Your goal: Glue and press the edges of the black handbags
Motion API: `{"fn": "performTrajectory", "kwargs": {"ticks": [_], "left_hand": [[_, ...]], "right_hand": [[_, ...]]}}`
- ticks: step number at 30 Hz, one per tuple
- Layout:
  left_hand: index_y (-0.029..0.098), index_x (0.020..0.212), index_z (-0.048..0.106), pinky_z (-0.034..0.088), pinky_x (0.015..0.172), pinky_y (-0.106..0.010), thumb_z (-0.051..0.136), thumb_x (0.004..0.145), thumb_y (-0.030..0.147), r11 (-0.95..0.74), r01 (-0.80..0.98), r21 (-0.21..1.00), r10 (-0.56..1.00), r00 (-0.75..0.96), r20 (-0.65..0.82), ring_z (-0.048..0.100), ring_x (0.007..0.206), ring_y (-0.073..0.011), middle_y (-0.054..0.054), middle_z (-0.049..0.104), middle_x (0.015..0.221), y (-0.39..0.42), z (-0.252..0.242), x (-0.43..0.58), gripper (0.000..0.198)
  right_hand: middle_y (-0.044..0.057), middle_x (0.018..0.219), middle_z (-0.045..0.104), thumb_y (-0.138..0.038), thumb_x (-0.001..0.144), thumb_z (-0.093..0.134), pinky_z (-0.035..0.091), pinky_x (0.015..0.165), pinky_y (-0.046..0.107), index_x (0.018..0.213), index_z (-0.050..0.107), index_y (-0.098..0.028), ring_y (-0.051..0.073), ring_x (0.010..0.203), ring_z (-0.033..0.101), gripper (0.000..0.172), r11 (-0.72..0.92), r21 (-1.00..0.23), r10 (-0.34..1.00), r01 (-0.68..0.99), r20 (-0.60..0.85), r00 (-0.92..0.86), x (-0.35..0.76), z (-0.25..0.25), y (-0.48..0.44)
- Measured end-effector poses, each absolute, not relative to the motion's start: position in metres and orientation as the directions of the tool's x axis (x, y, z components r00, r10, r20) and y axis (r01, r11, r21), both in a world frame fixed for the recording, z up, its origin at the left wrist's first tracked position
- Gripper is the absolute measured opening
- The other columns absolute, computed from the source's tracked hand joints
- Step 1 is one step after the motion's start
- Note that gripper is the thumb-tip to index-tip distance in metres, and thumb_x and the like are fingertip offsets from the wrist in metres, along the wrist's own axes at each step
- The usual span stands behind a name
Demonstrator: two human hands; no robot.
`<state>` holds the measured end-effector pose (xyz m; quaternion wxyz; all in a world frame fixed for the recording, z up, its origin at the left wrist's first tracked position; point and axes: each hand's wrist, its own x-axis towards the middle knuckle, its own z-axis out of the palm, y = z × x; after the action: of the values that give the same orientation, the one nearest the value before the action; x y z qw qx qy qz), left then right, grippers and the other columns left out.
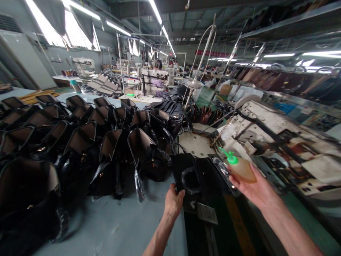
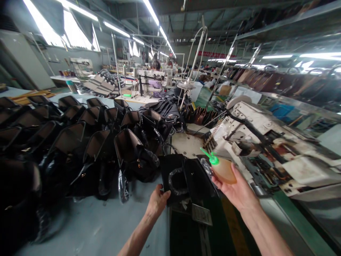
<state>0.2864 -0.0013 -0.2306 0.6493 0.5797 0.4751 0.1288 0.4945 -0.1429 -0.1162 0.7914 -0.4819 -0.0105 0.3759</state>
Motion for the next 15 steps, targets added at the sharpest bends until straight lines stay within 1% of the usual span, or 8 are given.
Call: {"fn": "performTrajectory", "kwargs": {"ticks": [3,5,7,9,10,11,13,15], "left_hand": [[0.013,0.1,0.054,0.043,0.068,-0.024,0.049,0.083,0.04,0.292,0.33,0.898,0.745,0.51,-0.429,0.058,0.089,-0.0189,-0.008,0.062,0.095,-0.007,-0.214,0.278,0.032],[0.014,0.106,0.053,0.045,0.062,-0.023,0.044,0.083,0.051,0.371,0.255,0.893,0.689,0.569,-0.449,0.059,0.085,-0.0179,-0.009,0.061,0.099,-0.013,-0.205,0.269,0.045],[0.014,0.111,0.051,0.041,0.049,-0.022,0.052,0.077,0.053,0.474,0.19,0.86,0.591,0.656,-0.47,0.056,0.063,-0.0135,-0.005,0.06,0.086,-0.02,-0.199,0.257,0.053],[0.011,0.117,0.046,0.035,0.04,-0.021,0.063,0.069,0.043,0.546,0.172,0.82,0.535,0.681,-0.499,0.046,0.044,-0.0084,0.001,0.055,0.07,-0.028,-0.195,0.24,0.06],[0.01,0.12,0.044,0.032,0.038,-0.02,0.065,0.066,0.037,0.566,0.17,0.807,0.534,0.67,-0.516,0.041,0.039,-0.0068,0.004,0.053,0.064,-0.032,-0.193,0.23,0.064],[0.008,0.123,0.041,0.03,0.036,-0.02,0.064,0.066,0.034,0.586,0.181,0.79,0.537,0.643,-0.546,0.039,0.036,-0.0062,0.004,0.053,0.061,-0.035,-0.191,0.217,0.067],[0.007,0.126,0.039,0.031,0.034,-0.02,0.062,0.068,0.035,0.609,0.188,0.771,0.546,0.606,-0.579,0.041,0.035,-0.0069,0.001,0.057,0.065,-0.039,-0.185,0.187,0.068],[0.008,0.119,0.048,0.039,0.039,-0.021,0.066,0.066,0.039,0.581,0.229,0.781,0.569,0.572,-0.591,0.048,0.04,-0.0096,-0.001,0.06,0.062,-0.041,-0.174,0.153,0.064]], "right_hand": [[0.01,0.093,0.071,-0.035,0.07,0.072,0.059,0.06,0.035,0.1,0.066,-0.021,0.026,0.081,0.068,0.034,0.279,-0.763,0.567,-0.584,-0.36,0.741,0.468,-0.082,-0.155],[0.013,0.095,0.071,-0.04,0.069,0.071,0.059,0.057,0.034,0.1,0.066,-0.022,0.027,0.082,0.068,0.037,0.274,-0.762,0.55,-0.587,-0.377,0.745,0.452,-0.064,-0.161],[0.015,0.094,0.071,-0.043,0.066,0.072,0.059,0.055,0.032,0.098,0.068,-0.023,0.028,0.08,0.069,0.038,0.275,-0.75,0.534,-0.601,-0.401,0.745,0.438,-0.049,-0.166],[0.014,0.092,0.072,-0.043,0.064,0.073,0.059,0.054,0.031,0.096,0.069,-0.025,0.027,0.078,0.069,0.037,0.288,-0.729,0.528,-0.621,-0.42,0.738,0.427,-0.039,-0.169],[0.013,0.092,0.072,-0.042,0.064,0.074,0.059,0.055,0.032,0.096,0.069,-0.026,0.027,0.078,0.069,0.036,0.295,-0.716,0.535,-0.633,-0.426,0.73,0.422,-0.036,-0.171],[0.013,0.093,0.072,-0.041,0.063,0.074,0.059,0.055,0.032,0.095,0.069,-0.026,0.027,0.079,0.069,0.036,0.289,-0.7,0.553,-0.653,-0.435,0.711,0.417,-0.034,-0.173],[0.012,0.095,0.072,-0.036,0.065,0.074,0.059,0.055,0.032,0.096,0.07,-0.026,0.028,0.081,0.069,0.033,0.26,-0.664,0.618,-0.701,-0.444,0.649,0.409,-0.032,-0.176],[0.011,0.097,0.072,-0.03,0.069,0.072,0.058,0.055,0.031,0.099,0.069,-0.026,0.026,0.083,0.069,0.03,0.22,-0.624,0.7,-0.75,-0.434,0.567,0.4,-0.031,-0.177]]}}
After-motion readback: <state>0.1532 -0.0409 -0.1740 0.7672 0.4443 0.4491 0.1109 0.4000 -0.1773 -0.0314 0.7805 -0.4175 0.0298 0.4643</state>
